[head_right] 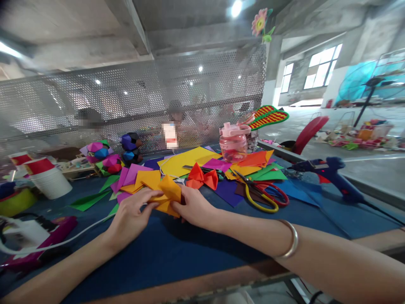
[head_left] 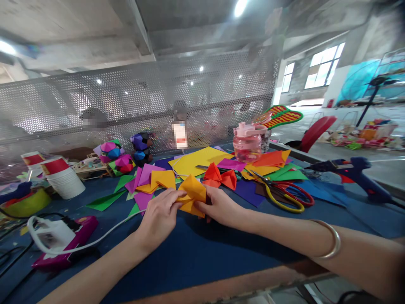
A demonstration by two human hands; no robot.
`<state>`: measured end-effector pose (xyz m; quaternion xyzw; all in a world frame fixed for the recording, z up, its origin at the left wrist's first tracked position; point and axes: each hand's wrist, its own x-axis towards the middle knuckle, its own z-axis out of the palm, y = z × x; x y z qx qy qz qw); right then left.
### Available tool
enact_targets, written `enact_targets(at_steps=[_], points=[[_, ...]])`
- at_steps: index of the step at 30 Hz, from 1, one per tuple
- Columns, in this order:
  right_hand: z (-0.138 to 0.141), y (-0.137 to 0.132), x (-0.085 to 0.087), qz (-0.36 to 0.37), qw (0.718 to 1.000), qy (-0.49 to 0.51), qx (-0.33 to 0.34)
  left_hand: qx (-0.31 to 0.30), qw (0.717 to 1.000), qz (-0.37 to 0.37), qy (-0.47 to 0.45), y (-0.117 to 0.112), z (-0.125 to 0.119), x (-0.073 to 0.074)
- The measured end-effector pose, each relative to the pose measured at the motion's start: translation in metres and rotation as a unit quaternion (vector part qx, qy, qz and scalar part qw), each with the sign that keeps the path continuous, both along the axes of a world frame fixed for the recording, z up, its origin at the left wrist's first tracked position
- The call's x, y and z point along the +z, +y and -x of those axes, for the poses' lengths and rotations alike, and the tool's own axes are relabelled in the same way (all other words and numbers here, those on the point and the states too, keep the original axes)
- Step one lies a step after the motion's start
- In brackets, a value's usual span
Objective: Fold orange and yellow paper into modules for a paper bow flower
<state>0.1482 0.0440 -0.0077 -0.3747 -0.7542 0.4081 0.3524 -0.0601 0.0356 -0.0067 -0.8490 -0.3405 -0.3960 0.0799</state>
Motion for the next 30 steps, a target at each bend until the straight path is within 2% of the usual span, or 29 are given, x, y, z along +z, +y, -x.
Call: enact_targets(at_steps=[9, 15, 20, 25, 30], points=[[0.000, 0.002, -0.001, 0.004, 1.000, -0.009, 0.007, -0.008, 0.999, 0.043, -0.029, -0.001, -0.002, 0.001], [0.000, 0.002, -0.003, 0.031, 0.999, 0.013, 0.005, 0.022, 0.995, 0.076, -0.059, -0.001, -0.002, 0.007], [0.001, 0.005, -0.005, 0.060, 0.998, 0.031, 0.015, 0.021, 0.993, 0.091, -0.066, 0.000, -0.002, 0.007], [0.002, 0.003, 0.000, 0.093, 0.994, 0.056, 0.026, -0.006, 0.994, 0.093, -0.055, -0.003, -0.003, 0.010], [0.001, 0.002, 0.003, 0.108, 0.992, 0.070, 0.008, -0.056, 0.994, 0.093, -0.017, -0.007, -0.002, 0.014]])
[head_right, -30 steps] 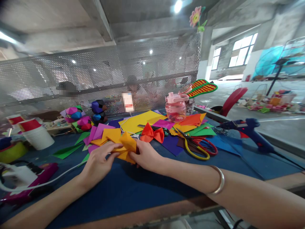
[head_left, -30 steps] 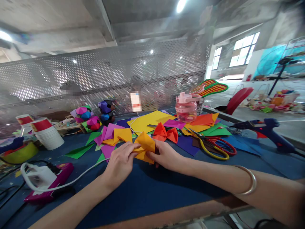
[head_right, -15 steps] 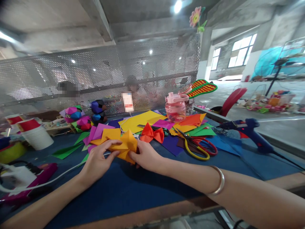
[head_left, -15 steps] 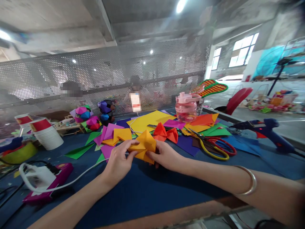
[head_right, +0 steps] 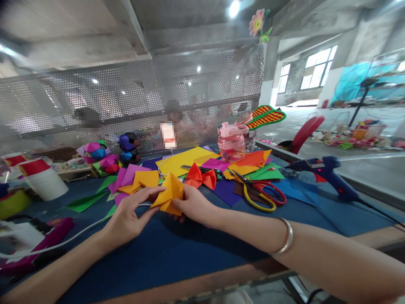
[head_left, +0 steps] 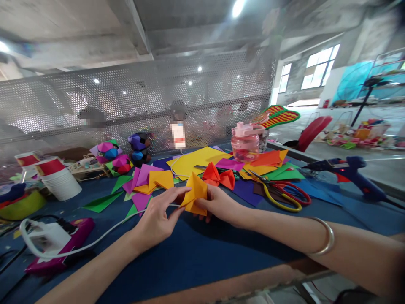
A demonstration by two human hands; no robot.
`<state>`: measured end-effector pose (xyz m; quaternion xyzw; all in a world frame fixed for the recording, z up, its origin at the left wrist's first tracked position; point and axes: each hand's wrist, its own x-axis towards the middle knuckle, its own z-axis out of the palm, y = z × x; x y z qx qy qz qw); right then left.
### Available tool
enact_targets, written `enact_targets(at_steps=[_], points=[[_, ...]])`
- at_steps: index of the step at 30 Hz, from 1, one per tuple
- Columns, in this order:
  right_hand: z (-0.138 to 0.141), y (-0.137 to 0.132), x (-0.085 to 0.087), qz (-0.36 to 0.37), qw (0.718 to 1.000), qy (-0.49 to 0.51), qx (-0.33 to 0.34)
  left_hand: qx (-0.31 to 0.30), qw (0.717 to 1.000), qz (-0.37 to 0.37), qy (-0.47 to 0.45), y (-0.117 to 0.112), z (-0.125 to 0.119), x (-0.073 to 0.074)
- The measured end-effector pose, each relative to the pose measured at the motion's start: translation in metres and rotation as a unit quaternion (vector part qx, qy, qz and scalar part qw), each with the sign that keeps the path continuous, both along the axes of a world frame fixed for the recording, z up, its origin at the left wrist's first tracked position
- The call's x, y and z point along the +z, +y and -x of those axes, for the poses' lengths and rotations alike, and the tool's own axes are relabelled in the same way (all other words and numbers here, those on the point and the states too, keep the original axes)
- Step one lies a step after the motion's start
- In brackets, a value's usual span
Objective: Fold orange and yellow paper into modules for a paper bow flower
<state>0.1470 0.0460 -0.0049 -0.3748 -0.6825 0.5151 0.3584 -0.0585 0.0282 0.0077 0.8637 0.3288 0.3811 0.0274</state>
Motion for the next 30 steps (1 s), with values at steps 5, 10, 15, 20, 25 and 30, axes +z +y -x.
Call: enact_targets(at_steps=[5, 10, 15, 20, 25, 30], points=[[-0.0010, -0.0008, 0.0012, -0.005, 1.000, -0.016, -0.009, 0.011, 0.999, -0.046, -0.023, 0.0010, 0.0045, -0.0012], [-0.0019, -0.0021, -0.0002, -0.055, 0.996, -0.068, -0.015, -0.037, 0.996, -0.076, -0.004, 0.0045, 0.0058, -0.0037], [-0.0048, -0.0030, -0.0033, -0.148, 0.980, -0.130, -0.028, -0.028, 0.997, -0.073, -0.006, 0.0046, 0.0030, -0.0038], [-0.0061, -0.0032, -0.0034, -0.219, 0.958, -0.183, -0.042, 0.001, 0.997, -0.071, -0.013, 0.0042, 0.0023, -0.0034], [-0.0058, -0.0038, -0.0035, -0.231, 0.947, -0.218, -0.047, 0.013, 0.998, -0.067, -0.015, 0.0032, 0.0011, -0.0009], [-0.0054, -0.0066, -0.0011, -0.233, 0.943, -0.236, -0.036, 0.007, 0.998, -0.063, -0.015, 0.0013, 0.0001, -0.0011]])
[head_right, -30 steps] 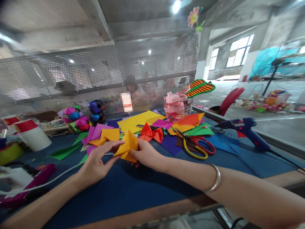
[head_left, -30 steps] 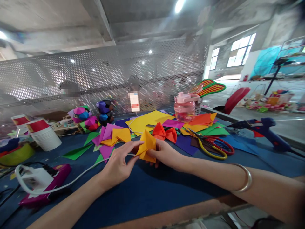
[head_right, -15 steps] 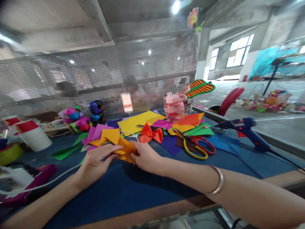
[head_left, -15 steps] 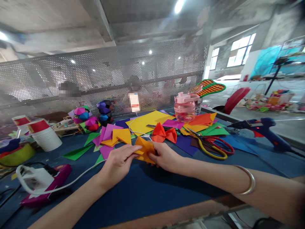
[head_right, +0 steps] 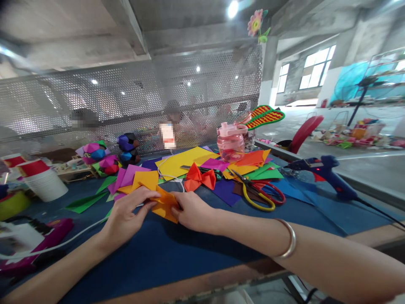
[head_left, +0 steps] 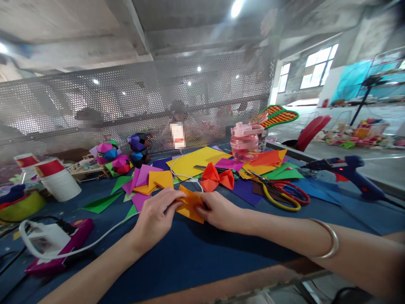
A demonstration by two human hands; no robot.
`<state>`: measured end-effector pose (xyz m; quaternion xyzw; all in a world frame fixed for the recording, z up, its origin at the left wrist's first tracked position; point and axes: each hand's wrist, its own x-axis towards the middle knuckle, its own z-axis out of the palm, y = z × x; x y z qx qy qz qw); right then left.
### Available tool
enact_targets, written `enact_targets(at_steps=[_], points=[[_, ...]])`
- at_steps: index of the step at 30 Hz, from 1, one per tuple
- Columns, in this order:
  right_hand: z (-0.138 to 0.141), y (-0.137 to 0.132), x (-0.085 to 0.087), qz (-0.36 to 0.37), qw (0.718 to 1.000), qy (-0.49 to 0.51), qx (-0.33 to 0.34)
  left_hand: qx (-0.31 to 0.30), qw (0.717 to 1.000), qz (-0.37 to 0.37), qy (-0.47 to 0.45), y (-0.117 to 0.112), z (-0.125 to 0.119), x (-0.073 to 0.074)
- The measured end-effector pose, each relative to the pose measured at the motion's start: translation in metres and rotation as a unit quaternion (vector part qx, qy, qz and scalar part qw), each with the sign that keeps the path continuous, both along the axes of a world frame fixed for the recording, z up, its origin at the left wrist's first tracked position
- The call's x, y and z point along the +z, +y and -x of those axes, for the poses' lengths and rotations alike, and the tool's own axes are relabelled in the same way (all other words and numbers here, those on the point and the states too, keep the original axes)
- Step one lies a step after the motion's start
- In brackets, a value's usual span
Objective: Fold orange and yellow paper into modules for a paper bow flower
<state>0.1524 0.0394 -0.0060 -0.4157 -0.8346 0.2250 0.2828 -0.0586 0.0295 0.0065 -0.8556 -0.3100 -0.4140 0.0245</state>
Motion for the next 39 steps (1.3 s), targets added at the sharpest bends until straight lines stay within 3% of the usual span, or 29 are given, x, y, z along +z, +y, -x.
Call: enact_targets(at_steps=[9, 15, 20, 30, 39], points=[[0.000, 0.001, -0.001, -0.008, 1.000, -0.012, -0.011, -0.011, 0.997, 0.006, 0.074, -0.004, 0.001, -0.002], [0.002, -0.002, 0.001, -0.010, 1.000, -0.014, 0.001, 0.012, 0.988, 0.008, 0.151, -0.007, 0.002, -0.003], [0.003, 0.000, 0.000, -0.010, 0.999, -0.032, -0.027, 0.044, 0.982, -0.017, 0.181, -0.009, 0.001, -0.007], [0.003, -0.002, 0.003, -0.009, 0.997, -0.048, -0.057, 0.070, 0.982, -0.024, 0.176, -0.013, -0.002, -0.006], [0.003, -0.004, 0.003, -0.008, 0.999, -0.031, -0.034, 0.063, 0.992, -0.004, 0.110, -0.006, -0.005, -0.001]])
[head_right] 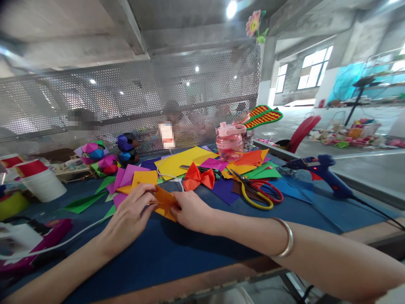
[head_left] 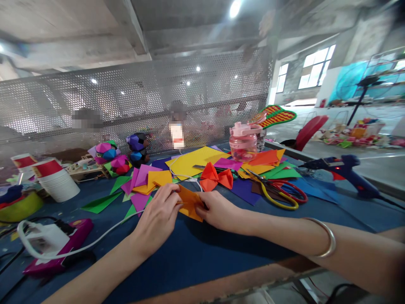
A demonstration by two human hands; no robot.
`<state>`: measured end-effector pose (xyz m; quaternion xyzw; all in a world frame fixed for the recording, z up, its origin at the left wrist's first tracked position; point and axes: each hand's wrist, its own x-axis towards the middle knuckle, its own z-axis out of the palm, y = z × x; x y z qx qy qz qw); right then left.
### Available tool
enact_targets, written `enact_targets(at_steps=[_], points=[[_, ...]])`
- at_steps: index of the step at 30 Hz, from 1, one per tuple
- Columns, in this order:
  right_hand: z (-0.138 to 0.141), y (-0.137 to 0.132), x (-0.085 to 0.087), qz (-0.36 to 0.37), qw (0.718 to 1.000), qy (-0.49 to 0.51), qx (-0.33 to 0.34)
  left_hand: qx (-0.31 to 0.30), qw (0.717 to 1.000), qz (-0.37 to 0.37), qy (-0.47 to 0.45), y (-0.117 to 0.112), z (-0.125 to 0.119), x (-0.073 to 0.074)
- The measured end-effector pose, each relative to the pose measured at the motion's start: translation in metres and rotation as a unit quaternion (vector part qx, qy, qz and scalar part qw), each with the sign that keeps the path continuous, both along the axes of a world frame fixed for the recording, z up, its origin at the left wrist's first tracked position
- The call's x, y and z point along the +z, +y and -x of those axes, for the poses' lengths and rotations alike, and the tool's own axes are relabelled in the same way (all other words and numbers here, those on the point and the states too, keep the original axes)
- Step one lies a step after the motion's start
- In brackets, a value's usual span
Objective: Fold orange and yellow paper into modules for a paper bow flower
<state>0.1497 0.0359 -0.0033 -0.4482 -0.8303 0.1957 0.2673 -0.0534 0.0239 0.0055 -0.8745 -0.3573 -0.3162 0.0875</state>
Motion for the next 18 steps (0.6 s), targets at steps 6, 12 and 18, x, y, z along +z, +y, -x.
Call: enact_targets(at_steps=[6, 12, 18], points=[[-0.0013, 0.0002, 0.0003, -0.001, 1.000, -0.005, 0.028, -0.026, 0.999, 0.005, -0.031, -0.0021, -0.0003, 0.0016], [-0.0012, -0.0021, 0.0016, -0.017, 0.999, -0.009, 0.051, -0.051, 0.997, -0.002, -0.061, -0.0039, 0.0022, -0.0011], [0.0000, -0.0002, 0.0014, -0.034, 0.997, 0.001, 0.063, -0.044, 0.995, -0.012, -0.086, -0.0078, 0.0011, -0.0024]])
